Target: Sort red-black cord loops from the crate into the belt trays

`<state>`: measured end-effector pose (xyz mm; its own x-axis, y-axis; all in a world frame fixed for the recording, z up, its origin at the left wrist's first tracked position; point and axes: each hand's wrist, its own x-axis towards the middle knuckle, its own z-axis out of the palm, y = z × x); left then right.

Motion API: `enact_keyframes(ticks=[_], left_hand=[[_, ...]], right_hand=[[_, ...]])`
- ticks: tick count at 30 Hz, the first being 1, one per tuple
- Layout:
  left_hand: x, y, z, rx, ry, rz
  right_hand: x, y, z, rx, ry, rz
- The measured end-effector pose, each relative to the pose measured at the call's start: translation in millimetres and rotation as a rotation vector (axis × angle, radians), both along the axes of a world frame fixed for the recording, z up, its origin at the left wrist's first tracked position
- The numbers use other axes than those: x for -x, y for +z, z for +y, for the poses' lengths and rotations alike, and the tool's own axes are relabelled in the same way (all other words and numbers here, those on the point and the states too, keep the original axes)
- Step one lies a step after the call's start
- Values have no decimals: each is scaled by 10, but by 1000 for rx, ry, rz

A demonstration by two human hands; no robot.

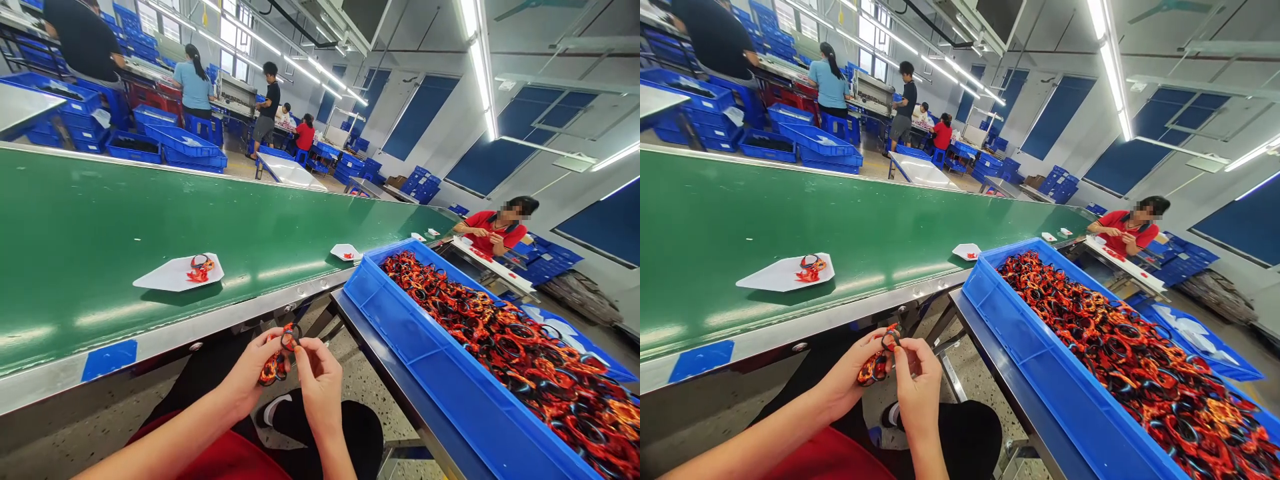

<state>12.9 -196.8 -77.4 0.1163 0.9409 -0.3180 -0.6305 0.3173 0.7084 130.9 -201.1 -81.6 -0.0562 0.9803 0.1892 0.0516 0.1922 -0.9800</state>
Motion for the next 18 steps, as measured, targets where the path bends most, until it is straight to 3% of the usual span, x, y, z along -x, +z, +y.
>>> enact_keyframes(ticks=[5, 11, 15, 18], left_hand=[[-14, 19, -8, 110, -4, -126], [-11, -19, -5, 275, -15, -197], [17, -25, 13, 349, -29, -270], [51, -4, 27, 347, -9, -296]], right_hand=[[15, 47, -39, -85, -18, -104], [14, 54, 62, -8, -12, -113], [-1, 159, 353, -17, -71, -86], [-12, 256, 764, -61, -124, -77]])
